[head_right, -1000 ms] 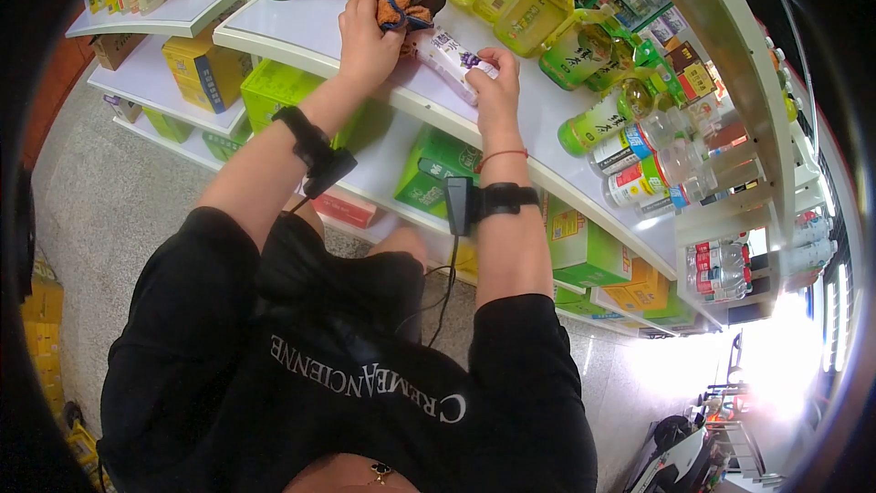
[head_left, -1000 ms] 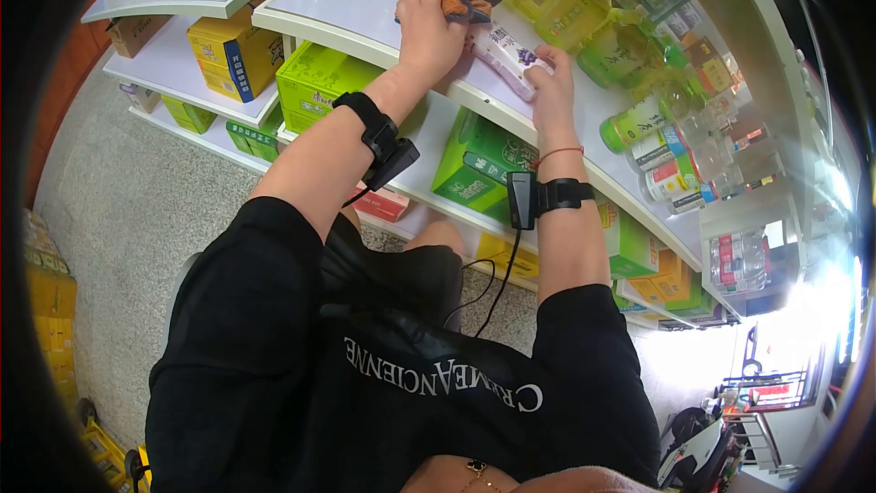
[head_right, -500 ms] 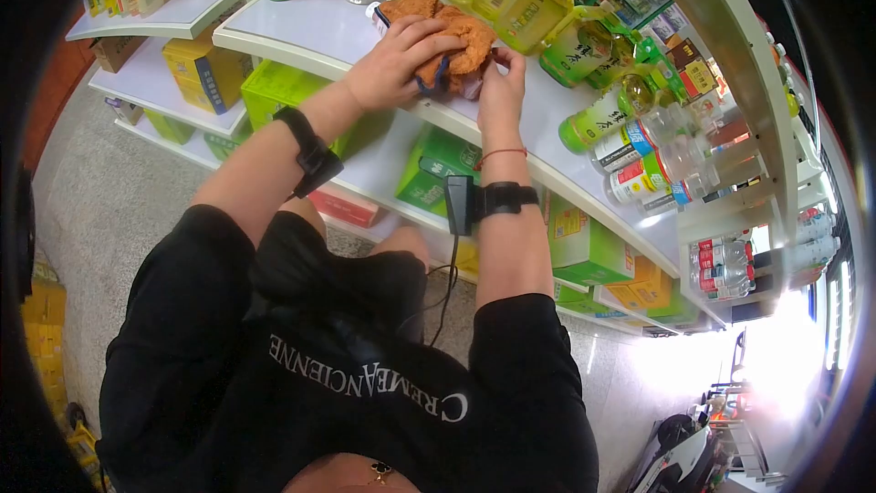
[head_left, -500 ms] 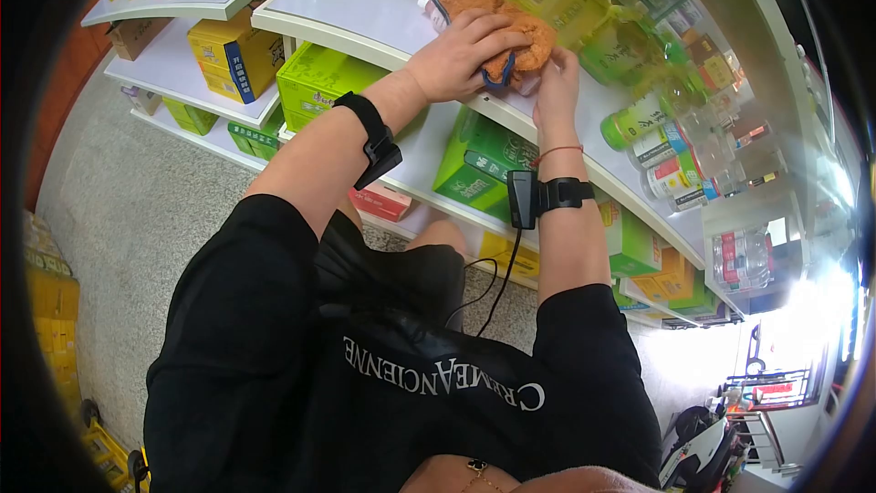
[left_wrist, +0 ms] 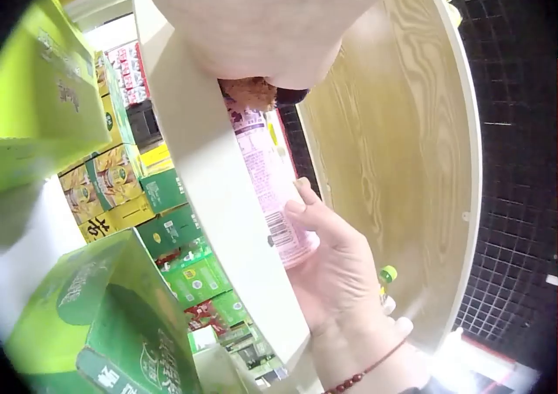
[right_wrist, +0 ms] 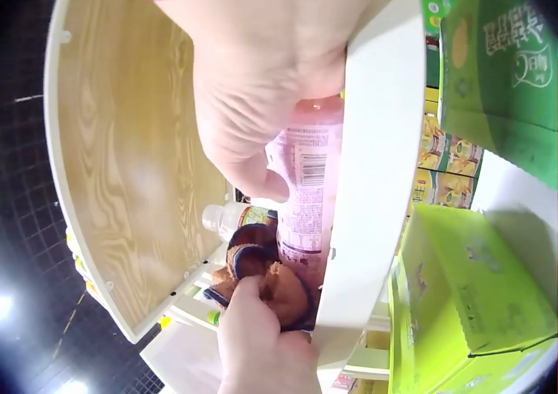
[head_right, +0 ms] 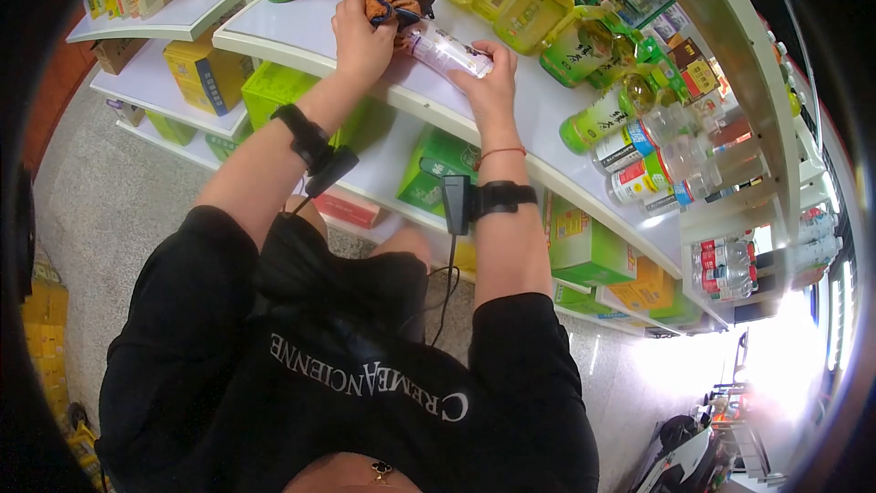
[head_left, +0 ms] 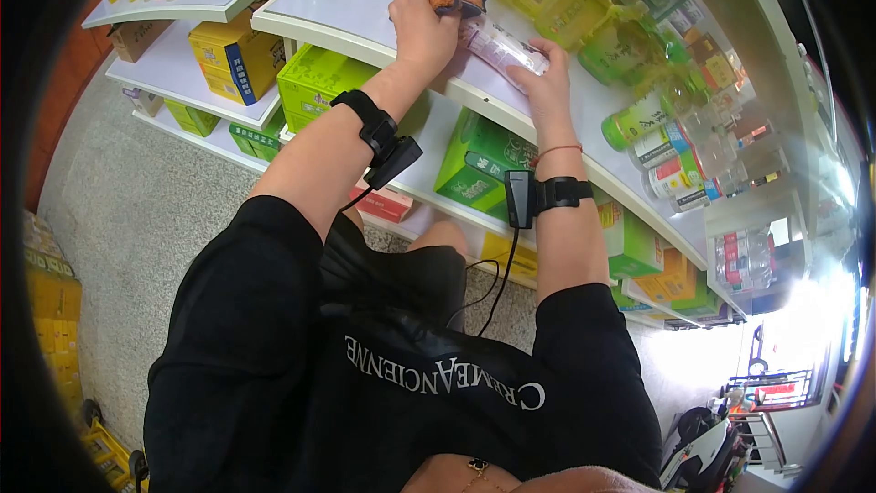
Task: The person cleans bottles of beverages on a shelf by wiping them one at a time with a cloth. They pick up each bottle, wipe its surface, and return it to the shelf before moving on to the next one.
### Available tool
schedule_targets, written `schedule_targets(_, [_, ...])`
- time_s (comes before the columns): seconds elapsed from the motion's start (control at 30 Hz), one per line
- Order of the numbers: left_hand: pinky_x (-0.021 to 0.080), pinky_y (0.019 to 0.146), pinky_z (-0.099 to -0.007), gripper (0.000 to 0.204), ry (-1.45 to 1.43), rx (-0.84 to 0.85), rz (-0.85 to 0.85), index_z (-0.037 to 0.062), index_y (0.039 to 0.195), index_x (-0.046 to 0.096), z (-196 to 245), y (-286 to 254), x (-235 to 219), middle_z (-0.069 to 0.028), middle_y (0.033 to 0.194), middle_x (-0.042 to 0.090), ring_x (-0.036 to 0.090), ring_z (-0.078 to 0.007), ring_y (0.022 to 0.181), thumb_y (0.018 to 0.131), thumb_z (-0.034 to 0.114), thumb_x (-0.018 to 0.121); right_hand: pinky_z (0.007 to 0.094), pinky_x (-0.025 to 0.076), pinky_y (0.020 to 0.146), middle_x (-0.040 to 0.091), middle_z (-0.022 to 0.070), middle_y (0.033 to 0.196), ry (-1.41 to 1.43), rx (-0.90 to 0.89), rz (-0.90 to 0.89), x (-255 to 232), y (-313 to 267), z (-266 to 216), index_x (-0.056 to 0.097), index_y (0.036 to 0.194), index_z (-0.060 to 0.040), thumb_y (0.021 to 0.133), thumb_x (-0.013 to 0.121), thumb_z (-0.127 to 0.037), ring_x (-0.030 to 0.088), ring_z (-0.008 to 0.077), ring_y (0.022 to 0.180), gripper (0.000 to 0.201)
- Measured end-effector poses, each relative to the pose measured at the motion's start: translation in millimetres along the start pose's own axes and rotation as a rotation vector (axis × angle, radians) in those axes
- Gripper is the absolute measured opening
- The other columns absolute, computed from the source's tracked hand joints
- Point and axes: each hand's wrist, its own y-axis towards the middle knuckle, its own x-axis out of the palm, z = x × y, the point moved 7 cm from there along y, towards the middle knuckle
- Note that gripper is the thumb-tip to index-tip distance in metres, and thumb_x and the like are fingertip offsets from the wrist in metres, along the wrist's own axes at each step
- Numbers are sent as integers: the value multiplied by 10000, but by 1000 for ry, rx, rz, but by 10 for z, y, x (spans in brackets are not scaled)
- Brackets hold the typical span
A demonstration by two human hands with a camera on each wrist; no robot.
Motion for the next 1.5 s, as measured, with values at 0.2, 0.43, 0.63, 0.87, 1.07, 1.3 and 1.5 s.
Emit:
schedule_targets(0.2, [341,1046,-459,548,-86,334,-141,104,1283,540,307,-71,9,-193,1258,536,464,-396,1201,755,78,687,313,449,953,546,110,1183,304,238,7,28,-33,132,545,1191,3,748,772,-63,558,212,1082,502])
schedule_targets(0.43, [397,1038,-462,567,-107,707,-593,183,1282,580,644,-397,152,-183,1302,513,479,-403,1185,740,108,727,274,483,921,591,132,1170,500,157,85,104,61,451,484,1210,9,912,623,-41,603,191,1009,333])
schedule_targets(0.63, [398,1043,-461,598,-60,598,-534,184,1295,570,651,-344,118,-177,1299,502,467,-402,1195,725,97,732,260,501,810,658,134,1042,438,218,138,49,46,425,522,1158,38,951,617,-165,626,167,899,305])
schedule_targets(0.87, [363,1055,-466,643,64,215,-198,162,1332,517,302,-142,71,-225,1287,463,397,-430,1234,724,51,694,271,501,705,681,124,929,197,286,162,-38,-19,219,614,1075,35,943,638,-270,627,155,790,333])
schedule_targets(1.07, [339,1066,-475,647,107,83,-163,157,1341,502,156,-91,42,-221,1291,444,380,-434,1220,732,64,703,311,508,789,653,125,1038,313,357,149,-3,-15,350,619,1101,20,885,711,-309,624,183,874,404])
schedule_targets(1.3, [351,1050,-481,618,48,237,-192,159,1302,540,301,-133,20,-203,1231,483,411,-422,1191,712,52,693,301,462,947,536,133,1228,-2,34,-41,80,1,106,592,1216,-7,725,818,-165,542,220,1125,564])
schedule_targets(1.5, [386,1047,-467,603,-46,691,-561,187,1265,585,619,-391,178,-167,1267,512,462,-403,1188,691,104,751,354,448,964,532,131,1177,194,156,-37,84,49,383,578,1162,-19,617,780,-84,544,289,1112,585])
